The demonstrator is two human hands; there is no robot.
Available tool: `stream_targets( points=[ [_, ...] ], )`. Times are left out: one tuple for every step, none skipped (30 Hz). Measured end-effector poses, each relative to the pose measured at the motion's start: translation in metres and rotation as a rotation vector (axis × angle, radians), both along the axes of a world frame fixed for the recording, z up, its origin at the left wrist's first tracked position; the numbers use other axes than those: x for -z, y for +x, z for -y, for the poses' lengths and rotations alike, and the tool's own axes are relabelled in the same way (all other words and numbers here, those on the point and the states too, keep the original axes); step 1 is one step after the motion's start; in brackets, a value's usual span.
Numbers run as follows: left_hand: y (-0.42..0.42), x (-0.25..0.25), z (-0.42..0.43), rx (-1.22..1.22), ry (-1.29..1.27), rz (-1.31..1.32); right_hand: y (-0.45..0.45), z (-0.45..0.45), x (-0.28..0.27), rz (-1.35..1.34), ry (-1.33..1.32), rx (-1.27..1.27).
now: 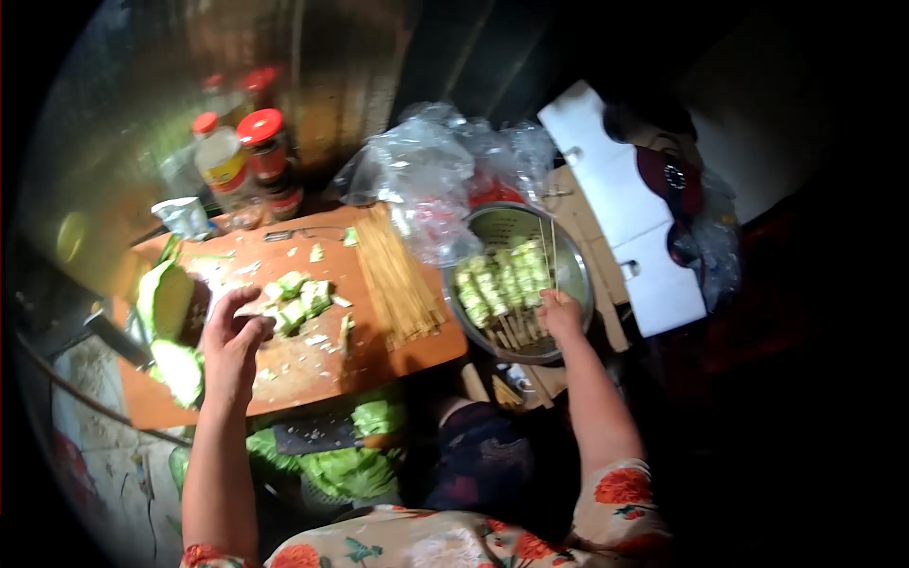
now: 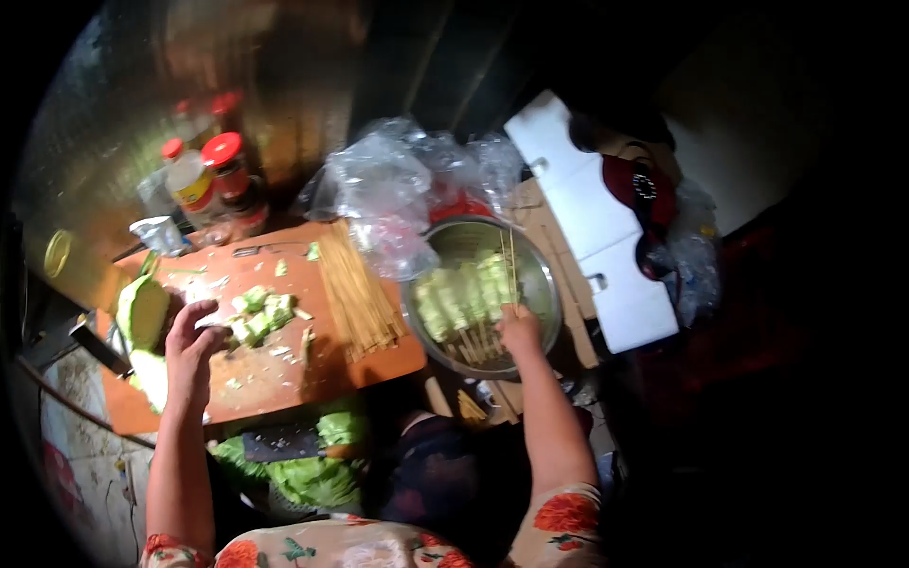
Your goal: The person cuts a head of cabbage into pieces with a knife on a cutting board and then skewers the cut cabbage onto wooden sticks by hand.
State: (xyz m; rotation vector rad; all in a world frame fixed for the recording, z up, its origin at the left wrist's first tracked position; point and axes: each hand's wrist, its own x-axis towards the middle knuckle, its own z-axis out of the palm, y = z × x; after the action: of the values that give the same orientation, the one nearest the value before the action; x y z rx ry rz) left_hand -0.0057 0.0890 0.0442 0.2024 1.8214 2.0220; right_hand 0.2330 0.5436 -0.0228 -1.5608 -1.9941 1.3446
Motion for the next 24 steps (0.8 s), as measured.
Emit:
stream_targets(
  points=[
    [-0.006,0.002,0.007,-0.034,-0.025,-0.034,-0.007,0.018,-0.011,-0.030,0.030,-0.092],
    [-0.014,0.002,0.012,-0.067,-0.054,-0.069,-0.015,0.038,-0.021,-0.066,0.056,-0.183],
    [-0.021,0.003,0.018,-0.102,-0.085,-0.083,-0.029,0.061,-0.035,-0.038,0.034,-0.220],
    [-0.027,0.006,0.025,-0.139,-0.116,-0.097,-0.044,0.085,-0.052,-0.010,0.013,-0.260],
    [-0.035,0.011,0.033,-0.164,-0.153,-0.084,-0.059,0.114,-0.076,0.010,-0.070,-0.312],
    [-0.041,0.018,0.040,-0.186,-0.183,-0.069,-0.070,0.138,-0.082,0.001,-0.089,-0.338],
    [-0.046,0.027,0.045,-0.196,-0.249,-0.075,-0.082,0.160,-0.085,-0.178,-0.138,-0.418],
    [-0.050,0.036,0.050,-0.204,-0.312,-0.080,-0.093,0.182,-0.088,-0.357,-0.186,-0.493],
    [-0.053,0.046,0.054,-0.188,-0.400,-0.102,-0.104,0.205,-0.093,-0.401,-0.180,-0.574],
    [-0.055,0.055,0.056,-0.157,-0.439,-0.091,-0.115,0.227,-0.099,-0.444,-0.175,-0.652],
    [-0.054,0.059,0.056,-0.114,-0.498,-0.087,-0.122,0.248,-0.111,-0.421,-0.177,-0.697],
    [-0.054,0.064,0.054,-0.068,-0.554,-0.080,-0.129,0.266,-0.117,-0.478,-0.237,-0.730],
    [-0.057,0.079,0.052,-0.027,-0.571,-0.096,-0.135,0.277,-0.113,-0.471,-0.248,-0.729],
    [-0.059,0.094,0.051,0.015,-0.587,-0.109,-0.138,0.284,-0.109,-0.461,-0.259,-0.726],
    [-0.056,0.089,0.044,0.033,-0.649,-0.059,-0.139,0.288,-0.104,-0.459,-0.266,-0.729],
    [-0.059,0.108,0.042,0.055,-0.651,-0.069,-0.139,0.291,-0.098,-0.420,-0.288,-0.725],
    [-0.061,0.117,0.039,0.064,-0.681,-0.100,-0.138,0.291,-0.093,-0.381,-0.310,-0.717],
    [-0.060,0.122,0.036,0.081,-0.711,-0.129,-0.136,0.290,-0.092,-0.376,-0.319,-0.707],
    [-0.060,0.124,0.033,0.088,-0.715,-0.127,-0.135,0.287,-0.095,-0.392,-0.343,-0.722],
    [-0.062,0.125,0.031,0.109,-0.777,-0.148,-0.136,0.285,-0.099,-0.412,-0.364,-0.743],
    [-0.063,0.124,0.030,0.129,-0.840,-0.171,-0.137,0.284,-0.101,-0.416,-0.367,-0.743],
    [-0.066,0.123,0.029,0.131,-0.846,-0.173,-0.135,0.283,-0.101,-0.403,-0.384,-0.710],
    [-0.069,0.121,0.029,0.200,-0.863,-0.139,-0.133,0.283,-0.102,-0.391,-0.402,-0.675],
    [-0.070,0.117,0.029,0.272,-0.882,-0.105,-0.131,0.284,-0.102,-0.395,-0.410,-0.669]
  ],
)
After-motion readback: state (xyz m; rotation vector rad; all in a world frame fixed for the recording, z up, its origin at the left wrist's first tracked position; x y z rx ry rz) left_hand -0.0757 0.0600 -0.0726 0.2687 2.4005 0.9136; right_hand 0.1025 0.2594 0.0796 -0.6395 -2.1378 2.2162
